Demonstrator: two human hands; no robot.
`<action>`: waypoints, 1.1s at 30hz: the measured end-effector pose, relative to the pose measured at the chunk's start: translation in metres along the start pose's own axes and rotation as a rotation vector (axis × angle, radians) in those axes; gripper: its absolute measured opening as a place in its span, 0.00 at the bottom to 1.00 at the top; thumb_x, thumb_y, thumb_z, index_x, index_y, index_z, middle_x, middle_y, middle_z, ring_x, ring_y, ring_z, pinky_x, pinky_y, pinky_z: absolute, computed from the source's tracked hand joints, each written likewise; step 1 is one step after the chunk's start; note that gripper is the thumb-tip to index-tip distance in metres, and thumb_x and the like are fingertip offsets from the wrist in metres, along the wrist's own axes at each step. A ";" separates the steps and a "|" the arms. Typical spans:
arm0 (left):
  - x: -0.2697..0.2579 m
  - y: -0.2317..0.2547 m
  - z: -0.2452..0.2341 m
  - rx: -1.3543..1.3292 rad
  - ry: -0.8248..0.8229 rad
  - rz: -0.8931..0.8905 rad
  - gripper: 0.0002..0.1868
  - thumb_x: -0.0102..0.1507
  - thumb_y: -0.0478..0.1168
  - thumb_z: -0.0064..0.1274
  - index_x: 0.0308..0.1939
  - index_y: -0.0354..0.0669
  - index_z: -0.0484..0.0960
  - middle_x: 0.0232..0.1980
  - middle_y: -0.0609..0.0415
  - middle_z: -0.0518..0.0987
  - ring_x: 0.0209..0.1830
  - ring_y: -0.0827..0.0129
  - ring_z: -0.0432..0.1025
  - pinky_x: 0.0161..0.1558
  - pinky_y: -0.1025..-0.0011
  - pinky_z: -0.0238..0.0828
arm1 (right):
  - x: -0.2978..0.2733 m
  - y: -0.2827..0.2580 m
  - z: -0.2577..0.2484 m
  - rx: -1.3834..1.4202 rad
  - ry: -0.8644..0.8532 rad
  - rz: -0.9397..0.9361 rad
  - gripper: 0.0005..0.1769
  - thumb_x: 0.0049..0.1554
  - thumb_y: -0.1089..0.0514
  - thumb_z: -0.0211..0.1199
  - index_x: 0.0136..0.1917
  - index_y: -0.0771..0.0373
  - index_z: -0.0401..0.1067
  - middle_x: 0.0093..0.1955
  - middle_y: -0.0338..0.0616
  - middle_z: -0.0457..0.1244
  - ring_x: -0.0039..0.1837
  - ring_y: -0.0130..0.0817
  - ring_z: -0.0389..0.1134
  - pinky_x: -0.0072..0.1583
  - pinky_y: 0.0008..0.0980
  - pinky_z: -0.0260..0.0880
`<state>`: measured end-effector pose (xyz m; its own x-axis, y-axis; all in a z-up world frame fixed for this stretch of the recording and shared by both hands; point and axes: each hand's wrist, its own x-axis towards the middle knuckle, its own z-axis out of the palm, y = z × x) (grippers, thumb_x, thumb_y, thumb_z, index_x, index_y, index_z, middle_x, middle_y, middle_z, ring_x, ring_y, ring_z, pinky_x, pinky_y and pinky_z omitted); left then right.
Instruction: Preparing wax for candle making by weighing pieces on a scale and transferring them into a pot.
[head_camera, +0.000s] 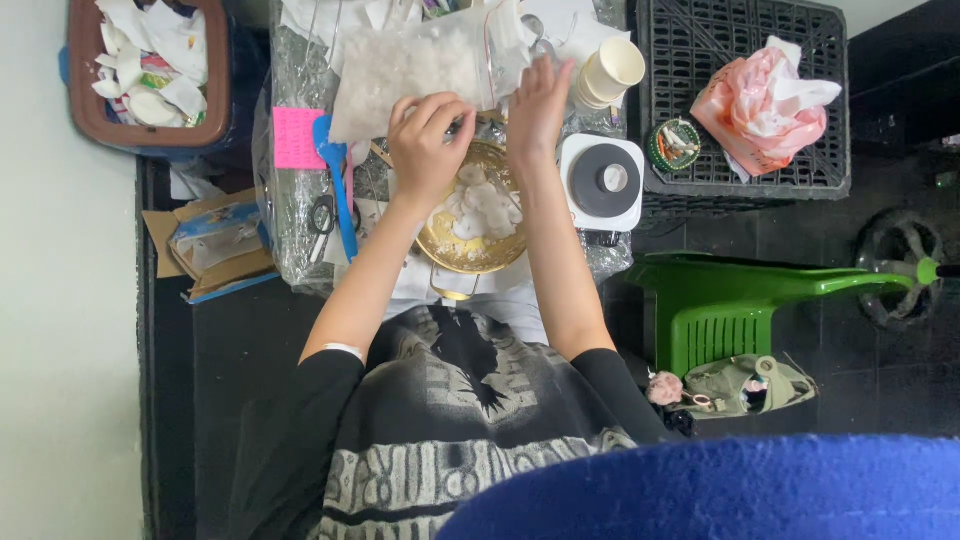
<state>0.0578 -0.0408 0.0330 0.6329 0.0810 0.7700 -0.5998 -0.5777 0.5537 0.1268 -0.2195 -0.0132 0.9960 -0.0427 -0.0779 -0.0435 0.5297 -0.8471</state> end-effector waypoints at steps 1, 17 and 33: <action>-0.003 0.001 0.000 -0.002 -0.005 -0.005 0.06 0.60 0.34 0.67 0.38 0.47 0.85 0.44 0.61 0.82 0.43 0.69 0.77 0.54 0.65 0.67 | -0.002 0.009 -0.007 -0.001 0.006 0.004 0.56 0.62 0.23 0.37 0.85 0.67 0.38 0.89 0.51 0.32 0.88 0.45 0.31 0.80 0.49 0.26; -0.001 -0.001 -0.002 0.015 -0.022 0.011 0.05 0.60 0.34 0.65 0.36 0.47 0.84 0.43 0.62 0.83 0.42 0.66 0.76 0.55 0.66 0.67 | 0.000 0.009 -0.022 0.058 0.024 0.126 0.50 0.63 0.27 0.44 0.83 0.64 0.43 0.84 0.55 0.45 0.81 0.48 0.51 0.79 0.52 0.44; -0.028 -0.031 -0.012 -0.043 -0.295 -0.017 0.13 0.63 0.44 0.66 0.50 0.49 0.84 0.54 0.62 0.81 0.56 0.70 0.75 0.63 0.58 0.55 | 0.052 -0.001 -0.009 -0.789 0.115 0.113 0.35 0.58 0.51 0.71 0.71 0.64 0.60 0.54 0.49 0.69 0.52 0.32 0.72 0.51 0.31 0.73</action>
